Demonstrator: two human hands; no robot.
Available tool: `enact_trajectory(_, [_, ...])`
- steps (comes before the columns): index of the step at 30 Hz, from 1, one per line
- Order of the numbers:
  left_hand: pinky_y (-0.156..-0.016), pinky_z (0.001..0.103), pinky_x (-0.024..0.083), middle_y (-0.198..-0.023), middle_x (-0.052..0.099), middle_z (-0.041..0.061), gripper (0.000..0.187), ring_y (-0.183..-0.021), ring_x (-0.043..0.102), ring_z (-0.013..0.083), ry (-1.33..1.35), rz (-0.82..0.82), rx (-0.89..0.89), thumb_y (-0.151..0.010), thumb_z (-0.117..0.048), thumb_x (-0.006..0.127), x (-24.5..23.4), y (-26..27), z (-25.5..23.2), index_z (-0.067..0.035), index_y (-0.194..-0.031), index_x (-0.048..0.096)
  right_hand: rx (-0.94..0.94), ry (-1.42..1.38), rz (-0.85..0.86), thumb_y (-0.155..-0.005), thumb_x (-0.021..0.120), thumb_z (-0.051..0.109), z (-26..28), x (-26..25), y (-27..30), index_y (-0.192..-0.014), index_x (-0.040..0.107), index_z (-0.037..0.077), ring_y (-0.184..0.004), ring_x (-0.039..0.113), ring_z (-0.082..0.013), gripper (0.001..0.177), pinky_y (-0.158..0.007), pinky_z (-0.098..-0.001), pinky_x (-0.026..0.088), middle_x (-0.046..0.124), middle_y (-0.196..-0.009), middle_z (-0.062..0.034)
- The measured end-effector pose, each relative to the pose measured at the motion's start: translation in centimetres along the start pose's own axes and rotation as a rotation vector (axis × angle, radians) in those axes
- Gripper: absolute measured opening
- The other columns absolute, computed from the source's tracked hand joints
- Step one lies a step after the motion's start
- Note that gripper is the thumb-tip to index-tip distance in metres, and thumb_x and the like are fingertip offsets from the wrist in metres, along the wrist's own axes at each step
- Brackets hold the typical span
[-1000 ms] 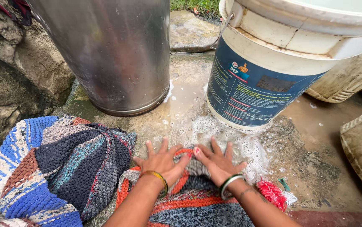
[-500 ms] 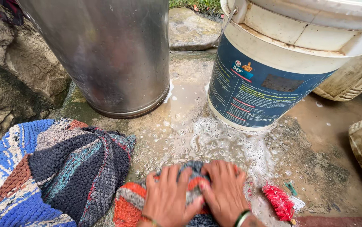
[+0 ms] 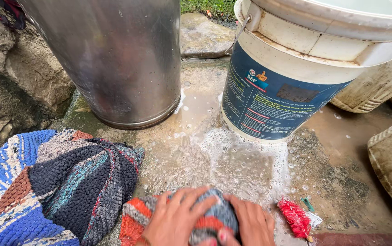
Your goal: The person scrubs a rug on the ground using a tool and soapy water, rinses the rug and their hands in a basin, and pours water from a container into the basin.
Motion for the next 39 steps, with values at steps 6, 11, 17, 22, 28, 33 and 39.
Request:
enact_trajectory(6, [-0.098,0.07,0.034,-0.132,0.053,-0.009,0.027,-0.12,0.058,0.0199,-0.503,-0.578,0.251,-0.093,-0.044,0.062,5.8,4.5,-0.9,-0.033,-0.118,0.061,-0.389,0.299,-0.457,-0.108,0.058,0.054,-6.5,9.6,4.3,-0.142,0.06,0.045,-0.131,0.057,-0.0183,0.035,-0.112,-0.0434,0.037,0.068,-0.134,0.0038])
enact_trajectory(11, [-0.092,0.073,0.031,-0.131,0.056,0.016,0.061,-0.125,0.049,0.0366,-0.185,-0.136,0.044,-0.081,-0.057,0.063,1.3,-1.9,0.1,-0.014,-0.125,0.056,-0.267,0.209,-0.262,-0.098,0.045,0.054,-0.5,2.2,-0.5,-0.138,0.057,0.029,-0.135,0.047,-0.026,0.049,-0.115,-0.0575,0.018,0.058,-0.131,-0.0061])
enact_trajectory(17, [-0.107,0.086,0.001,-0.164,0.019,0.003,0.074,-0.154,0.002,0.0373,-0.314,0.216,-0.605,-0.091,-0.064,0.043,-5.9,-13.1,2.8,-0.03,-0.155,0.026,0.158,0.25,0.013,-0.095,0.035,0.056,6.3,-6.0,-13.8,-0.149,0.042,0.022,-0.153,0.017,-0.0306,0.064,-0.118,-0.0631,-0.004,0.028,-0.16,-0.0095])
enact_trajectory(22, [-0.111,0.079,0.017,-0.171,0.01,-0.002,0.076,-0.157,0.0,0.0386,-0.126,0.41,-0.694,-0.093,-0.064,0.04,-2.6,-10.6,2.8,-0.034,-0.16,0.021,0.314,0.174,0.208,-0.093,0.027,0.054,4.8,-4.3,-9.9,-0.162,0.029,0.037,-0.152,-0.008,-0.0273,0.071,-0.111,-0.0689,-0.013,0.005,-0.174,0.0023])
enact_trajectory(28, [-0.109,0.07,0.028,-0.159,0.032,0.003,0.071,-0.148,0.023,0.0369,-0.474,-0.355,0.07,-0.093,-0.057,0.042,3.5,1.2,-3.0,-0.025,-0.156,0.032,-0.179,0.141,-0.435,-0.086,0.041,0.059,2.9,-0.9,3.0,-0.14,0.053,0.019,-0.139,0.028,-0.0241,0.068,-0.113,-0.057,0.009,0.047,-0.144,-0.0001])
enact_trajectory(33, [-0.109,0.065,0.031,-0.149,0.042,0.007,0.068,-0.14,0.036,0.033,-0.41,-0.228,0.061,-0.094,-0.055,0.044,2.4,0.8,-2.1,-0.02,-0.152,0.039,-0.29,0.27,-0.6,-0.076,0.051,0.065,4.1,0.9,2.7,-0.118,0.064,0.011,-0.114,0.051,-0.0277,0.07,-0.1,-0.0533,0.029,0.059,-0.119,-0.008])
enact_trajectory(39, [-0.109,0.081,0.015,-0.159,0.037,0.007,0.051,-0.154,0.016,0.0372,-0.317,0.182,-0.405,-0.098,-0.05,0.044,-2.8,-8.0,0.1,-0.022,-0.139,0.05,-0.008,0.131,-0.131,-0.098,0.037,0.038,4.8,-5.2,-9.2,-0.121,0.059,0.014,-0.136,0.045,-0.0261,0.039,-0.12,-0.0534,0.024,0.053,-0.132,-0.0099])
Point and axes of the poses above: each hand's wrist, its own y-axis away from the middle knuckle, its own x-axis out of the palm, z = x × y, the point moved 7 cm from there along -y, towards the middle knuckle
